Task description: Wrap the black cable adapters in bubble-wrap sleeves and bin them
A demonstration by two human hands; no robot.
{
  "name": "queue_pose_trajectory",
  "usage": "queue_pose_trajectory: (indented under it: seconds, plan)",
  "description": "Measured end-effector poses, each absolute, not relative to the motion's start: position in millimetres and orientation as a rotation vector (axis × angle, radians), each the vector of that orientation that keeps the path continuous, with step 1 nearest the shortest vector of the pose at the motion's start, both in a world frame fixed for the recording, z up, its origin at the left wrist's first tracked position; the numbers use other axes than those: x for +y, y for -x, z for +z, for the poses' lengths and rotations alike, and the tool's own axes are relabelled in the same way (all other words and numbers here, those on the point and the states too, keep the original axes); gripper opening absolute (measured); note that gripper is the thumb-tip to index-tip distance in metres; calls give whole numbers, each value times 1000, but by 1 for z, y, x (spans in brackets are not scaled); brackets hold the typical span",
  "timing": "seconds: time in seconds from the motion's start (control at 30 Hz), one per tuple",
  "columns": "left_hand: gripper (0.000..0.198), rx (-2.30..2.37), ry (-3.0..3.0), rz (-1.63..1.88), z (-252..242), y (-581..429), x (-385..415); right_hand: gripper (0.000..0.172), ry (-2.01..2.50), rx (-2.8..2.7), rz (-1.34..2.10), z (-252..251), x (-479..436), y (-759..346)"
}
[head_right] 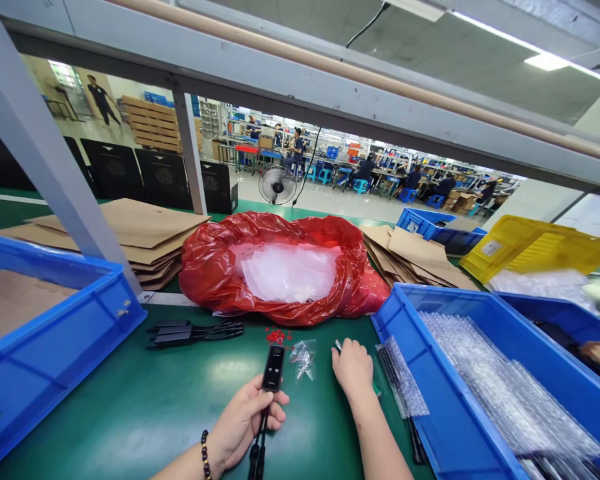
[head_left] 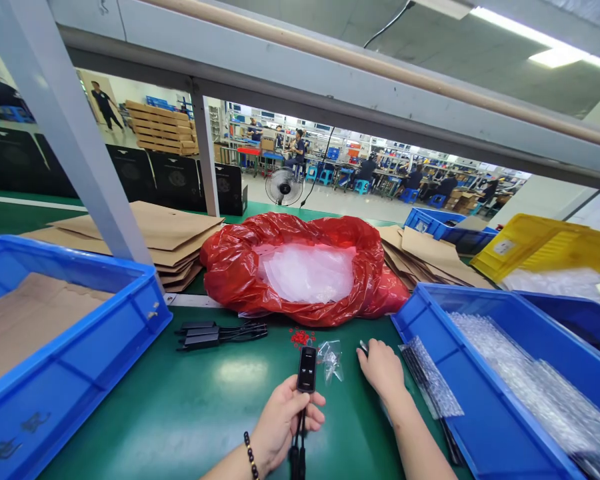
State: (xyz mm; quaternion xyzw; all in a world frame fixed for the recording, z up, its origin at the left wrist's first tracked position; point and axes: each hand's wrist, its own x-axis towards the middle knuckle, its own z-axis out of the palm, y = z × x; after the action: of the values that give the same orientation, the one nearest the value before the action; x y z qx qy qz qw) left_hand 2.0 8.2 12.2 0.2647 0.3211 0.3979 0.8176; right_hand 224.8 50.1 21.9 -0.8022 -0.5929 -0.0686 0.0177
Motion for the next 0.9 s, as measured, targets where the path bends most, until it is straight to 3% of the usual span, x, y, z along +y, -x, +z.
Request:
queue_pose_trajectory:
  seconds: [0.2,0.4,0.53,0.7,0.9]
  plan:
    - [32,710,-609,854,13,-2,8,24,1896,-1995,-506,55,86,-200]
    - [35,716,-629,874,13,1,8,21,1797,-2183,-502,68,141,-168]
    - [35,699,-621,888,10,1,9,25,1700,-2141,-448,78,131,-171]
    - [28,651,-608,916,12,1,8,17,1341,-1580,-6,90,70,-185]
    - [30,585,-688,967,19,3,6,25,1135,-925,1077,50,17,-162]
